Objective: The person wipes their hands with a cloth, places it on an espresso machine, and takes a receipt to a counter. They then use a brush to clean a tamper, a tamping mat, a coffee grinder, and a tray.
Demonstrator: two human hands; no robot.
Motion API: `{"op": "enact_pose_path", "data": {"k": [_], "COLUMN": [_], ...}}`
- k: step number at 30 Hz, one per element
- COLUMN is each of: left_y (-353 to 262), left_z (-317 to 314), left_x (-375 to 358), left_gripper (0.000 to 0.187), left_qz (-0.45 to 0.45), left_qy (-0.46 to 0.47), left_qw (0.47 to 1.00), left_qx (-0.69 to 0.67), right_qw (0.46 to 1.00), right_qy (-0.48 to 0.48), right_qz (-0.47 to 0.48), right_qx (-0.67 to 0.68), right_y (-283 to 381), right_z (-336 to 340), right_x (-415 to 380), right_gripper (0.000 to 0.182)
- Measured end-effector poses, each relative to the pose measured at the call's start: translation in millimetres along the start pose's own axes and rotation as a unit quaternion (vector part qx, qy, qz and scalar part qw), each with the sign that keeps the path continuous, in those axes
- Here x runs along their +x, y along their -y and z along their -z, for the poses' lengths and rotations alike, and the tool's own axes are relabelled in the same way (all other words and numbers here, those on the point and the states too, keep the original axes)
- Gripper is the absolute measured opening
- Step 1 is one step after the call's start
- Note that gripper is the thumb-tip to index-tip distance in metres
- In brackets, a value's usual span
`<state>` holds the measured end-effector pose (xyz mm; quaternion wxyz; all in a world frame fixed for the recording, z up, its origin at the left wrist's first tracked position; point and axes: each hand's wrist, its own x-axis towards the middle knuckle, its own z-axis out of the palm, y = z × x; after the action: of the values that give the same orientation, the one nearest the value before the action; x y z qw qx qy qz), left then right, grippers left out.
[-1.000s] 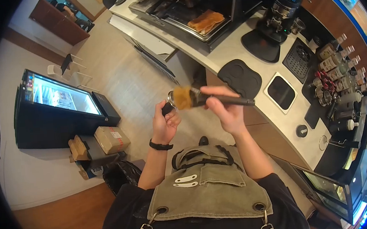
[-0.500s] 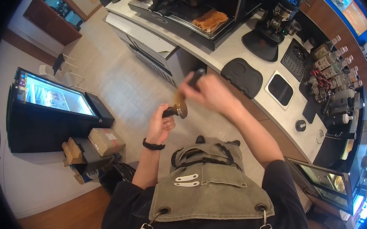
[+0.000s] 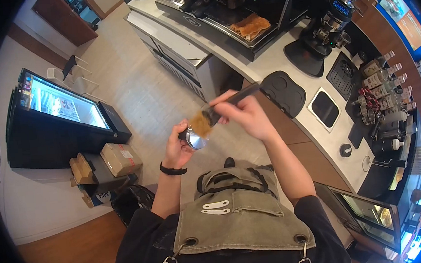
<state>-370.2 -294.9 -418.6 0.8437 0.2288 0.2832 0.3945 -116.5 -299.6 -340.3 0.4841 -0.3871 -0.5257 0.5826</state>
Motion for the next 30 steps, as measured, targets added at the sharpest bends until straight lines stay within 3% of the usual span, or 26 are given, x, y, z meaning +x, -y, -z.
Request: {"op": "enact_pose_path", "data": {"k": [1, 4, 5, 7, 9, 10, 11, 12, 15, 18, 22, 25, 28, 30], "left_y": [-0.2, -2.4, 0.2, 5.4, 12.5, 15.4, 23.4, 24.1, 26.7, 22.9, 25.0, 34.3, 36.5, 37.2], "left_z": [0.7, -3.5, -0.7, 8.9, 2.0, 0.8, 16.3, 15.0, 16.1, 1.0, -3.2, 5.5, 7.3, -4.9], "left_x": [-0.9, 1.1, 3.9, 9.1, 15.3, 16.4, 21.9, 21.2, 21.4, 15.3, 16.7, 26.4, 26.9, 25.8], "left_gripper": [0.017, 0.017, 0.018, 0.019, 0.019, 0.02, 0.022, 0.023, 0.024, 0.017, 0.019, 0.033, 0.039, 0.042], "left_qz": [-0.005, -0.008, -0.005, 0.001, 0.02, 0.03, 0.014, 0.011, -0.001, -0.023, -0.059, -0.109, -0.107, -0.074], "left_qy": [0.011, -0.065, -0.048, -0.015, -0.053, -0.073, -0.027, -0.023, 0.027, -0.028, -0.047, -0.143, -0.119, -0.155], "left_qw": [1.0, 0.998, 0.998, 0.998, 0.993, 0.989, 0.988, 0.986, 0.973, 0.985, 0.997, 0.957, 0.964, 0.964], "left_qx": [0.004, -0.007, -0.026, -0.061, -0.104, -0.126, -0.153, -0.168, -0.229, -0.169, -0.035, 0.229, 0.211, 0.201], "right_qw": [0.969, 0.956, 0.976, 0.985, 0.988, 0.989, 0.947, 0.87, 0.937, 0.944, 0.944, 0.946, 0.939, 0.937], "right_qy": [-0.039, -0.126, -0.15, -0.145, -0.11, -0.075, -0.103, -0.126, -0.23, -0.3, -0.265, -0.204, -0.165, -0.144], "right_qz": [-0.053, -0.006, -0.015, 0.047, 0.1, 0.074, 0.103, 0.129, -0.024, 0.013, -0.012, -0.002, 0.043, 0.072], "right_qx": [-0.238, -0.265, -0.154, -0.076, -0.026, -0.105, -0.287, -0.458, -0.261, -0.135, -0.197, -0.254, -0.297, -0.31], "right_y": [-14.5, -10.1, -4.6, -2.9, -19.4, -31.4, -45.7, -60.2, -100.7, -106.6, -96.7, -98.5, -95.4, -89.3], "right_z": [7.6, 11.7, 8.3, -2.7, -8.2, -8.2, 1.0, 14.7, 48.6, 41.8, 15.1, 4.5, -4.8, -5.6], "right_x": [3.8, 3.9, -0.8, -9.6, -20.3, -28.0, -30.9, -33.8, -57.9, -81.4, -104.3, -113.3, -109.5, -105.4], "right_gripper": [0.029, 0.027, 0.024, 0.024, 0.025, 0.025, 0.025, 0.026, 0.024, 0.023, 0.025, 0.029, 0.03, 0.03]}}
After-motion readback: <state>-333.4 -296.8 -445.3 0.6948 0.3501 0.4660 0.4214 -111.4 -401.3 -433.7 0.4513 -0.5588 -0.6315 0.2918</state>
